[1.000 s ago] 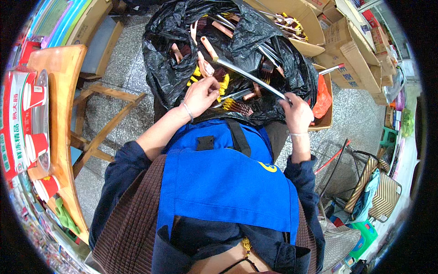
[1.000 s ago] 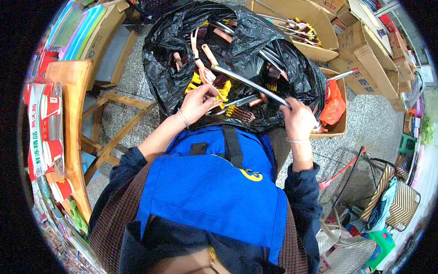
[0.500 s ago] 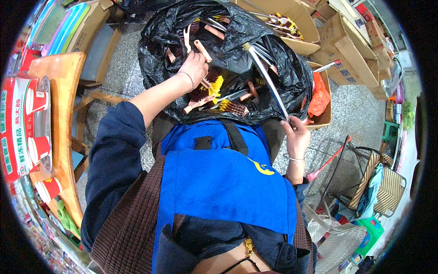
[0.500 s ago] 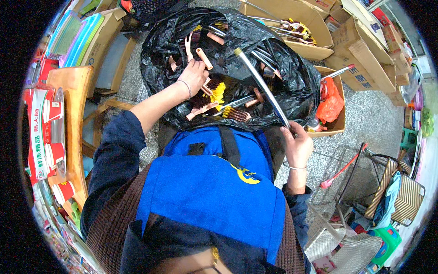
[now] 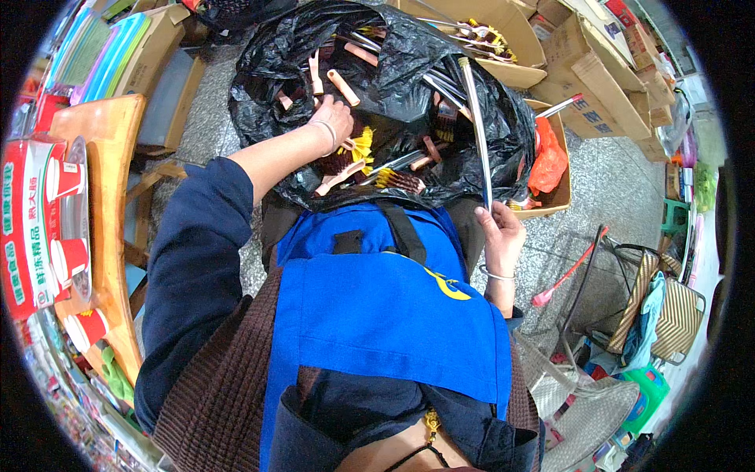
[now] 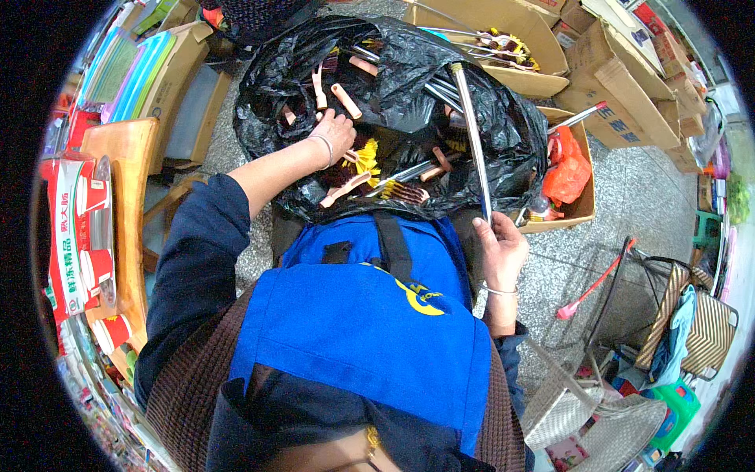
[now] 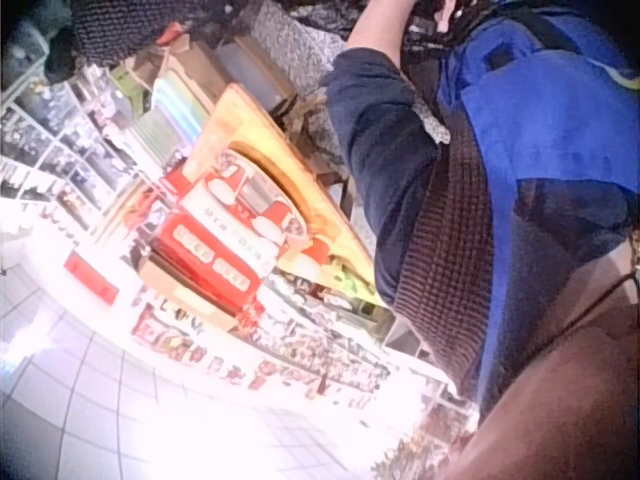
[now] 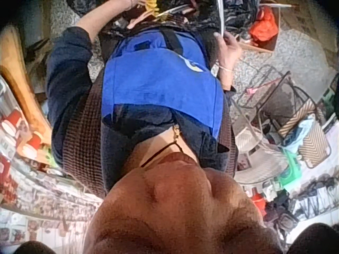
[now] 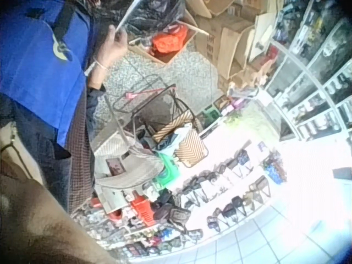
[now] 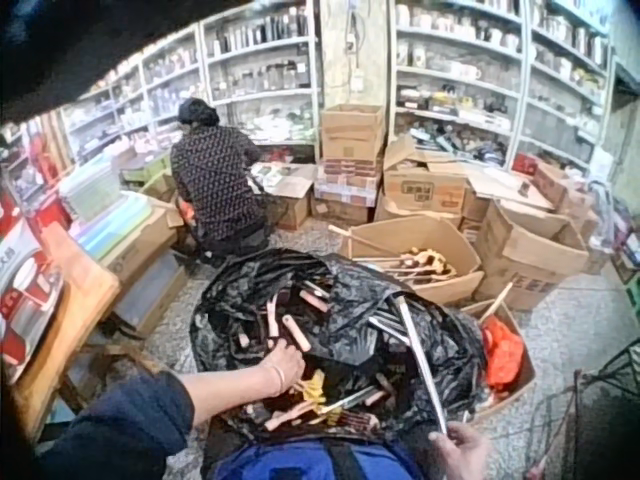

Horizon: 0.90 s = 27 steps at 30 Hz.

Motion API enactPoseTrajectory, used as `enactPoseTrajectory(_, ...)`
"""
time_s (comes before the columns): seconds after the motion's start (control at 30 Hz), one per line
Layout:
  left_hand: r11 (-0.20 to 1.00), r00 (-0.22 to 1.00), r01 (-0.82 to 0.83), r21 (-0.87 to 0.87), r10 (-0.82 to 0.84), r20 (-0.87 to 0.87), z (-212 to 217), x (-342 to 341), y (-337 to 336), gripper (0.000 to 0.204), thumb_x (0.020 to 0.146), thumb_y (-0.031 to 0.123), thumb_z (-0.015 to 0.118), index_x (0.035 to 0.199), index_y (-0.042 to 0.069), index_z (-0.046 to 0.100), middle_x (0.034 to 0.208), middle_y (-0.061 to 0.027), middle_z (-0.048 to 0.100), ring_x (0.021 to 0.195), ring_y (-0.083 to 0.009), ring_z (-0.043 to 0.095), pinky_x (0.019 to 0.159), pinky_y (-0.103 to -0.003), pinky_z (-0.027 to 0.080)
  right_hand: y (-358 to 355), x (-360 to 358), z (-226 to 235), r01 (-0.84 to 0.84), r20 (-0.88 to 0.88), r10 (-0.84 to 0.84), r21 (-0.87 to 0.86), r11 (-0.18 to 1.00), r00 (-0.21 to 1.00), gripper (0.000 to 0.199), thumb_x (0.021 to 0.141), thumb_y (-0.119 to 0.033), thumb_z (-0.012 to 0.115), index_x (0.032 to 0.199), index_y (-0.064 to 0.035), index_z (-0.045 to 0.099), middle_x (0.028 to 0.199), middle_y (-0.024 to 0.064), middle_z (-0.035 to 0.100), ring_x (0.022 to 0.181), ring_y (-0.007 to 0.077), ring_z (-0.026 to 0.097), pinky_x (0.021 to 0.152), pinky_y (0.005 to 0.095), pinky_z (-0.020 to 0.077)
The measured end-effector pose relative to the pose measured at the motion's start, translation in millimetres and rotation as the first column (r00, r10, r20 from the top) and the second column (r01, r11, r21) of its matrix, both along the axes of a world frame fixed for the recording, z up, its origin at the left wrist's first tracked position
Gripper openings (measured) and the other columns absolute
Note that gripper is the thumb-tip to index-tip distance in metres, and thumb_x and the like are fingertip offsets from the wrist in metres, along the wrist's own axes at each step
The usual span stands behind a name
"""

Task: The person repeatedly inserts metal rods into the plastic bases of yellow and brown bristle broom heads retrieved from a black plastic bag. The person handles the broom heads and rods one at a time, aligning and pushing the rods into the bases.

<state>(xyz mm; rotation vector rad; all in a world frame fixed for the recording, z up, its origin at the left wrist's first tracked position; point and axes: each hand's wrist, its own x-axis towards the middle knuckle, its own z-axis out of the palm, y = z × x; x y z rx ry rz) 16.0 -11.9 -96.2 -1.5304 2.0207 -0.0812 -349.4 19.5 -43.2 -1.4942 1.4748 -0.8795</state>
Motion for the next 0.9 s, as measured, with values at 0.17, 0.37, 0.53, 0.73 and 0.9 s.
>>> enactPoseTrajectory(0.17, 0.991, 0.996, -0.082, 0.105, 0.084, -0.023, 1, 5, -3, 0.029, 0.077, 0.019, 0.063, 0.104, 0.008, 0.067, 0.112, -0.0113, 0.058, 0.107, -0.0248, 0.053, 0.094, -0.041, 0.037, 2, -1, -2, -0.005, 0.014, 0.005, 0.019, 1.0, 1.0, 0.027, 0.078, -0.012, 0.075, 0.097, 0.0039, 0.066, 0.071, -0.0006, 0.062, 0.061, 0.0042, 0.052, 0.057, 0.0191, 0.0429)
enactPoseTrajectory(0.37, 0.969, 0.983, -0.129, 0.209, 0.153, -0.105, -8, 7, -1, 0.037, 0.079, 0.017, 0.062, 0.114, 0.006, 0.059, 0.118, -0.0143, 0.056, 0.114, -0.0271, 0.052, 0.093, -0.041, 0.039, 9, 10, 0, -0.007, 0.087, 0.003, 0.042, 0.999, 0.996, 0.024, 0.08, -0.011, 0.074, 0.096, 0.0042, 0.065, 0.072, -0.0007, 0.062, 0.062, 0.0037, 0.051, 0.055, 0.018, 0.0411)
enactPoseTrajectory(0.53, 0.916, 0.981, -0.164, 0.367, 0.189, -0.033, -8, 6, -18, 0.056, 0.067, 0.022, 0.077, 0.117, 0.006, 0.057, 0.12, -0.0141, 0.057, 0.116, -0.0276, 0.052, 0.093, -0.041, 0.042, 14, 20, 10, -0.04, 0.11, 0.027, 0.12, 0.992, 0.994, 0.026, 0.08, -0.01, 0.074, 0.1, 0.0048, 0.064, 0.075, -0.0004, 0.063, 0.066, 0.0032, 0.053, 0.059, 0.0174, 0.0432)
enactPoseTrajectory(0.73, 0.948, 0.976, 0.015, 0.317, 0.055, -0.21, 21, 1, -19, 0.073, 0.05, 0.025, 0.088, 0.113, 0.006, 0.057, 0.11, -0.014, 0.061, 0.106, -0.0305, 0.058, 0.09, -0.04, 0.047, 16, 23, 12, -0.001, 0.092, -0.005, 0.061, 0.998, 0.996, 0.024, 0.081, -0.011, 0.073, 0.098, 0.0032, 0.064, 0.075, -0.0013, 0.061, 0.065, 0.0038, 0.051, 0.058, 0.0182, 0.0419)
enactPoseTrajectory(0.9, 1.0, 0.848, -0.003, -0.015, -0.006, -0.53, 60, -4, -14, 0.064, 0.05, 0.025, 0.085, 0.101, 0.004, 0.054, 0.095, -0.0141, 0.061, 0.097, -0.0321, 0.061, 0.083, -0.041, 0.048, 12, 23, 5, 0.035, 0.07, -0.033, -0.031, 0.999, 0.997, 0.021, 0.081, -0.011, 0.072, 0.097, 0.0013, 0.064, 0.076, -0.0001, 0.06, 0.067, 0.0057, 0.052, 0.06, 0.0204, 0.0425)
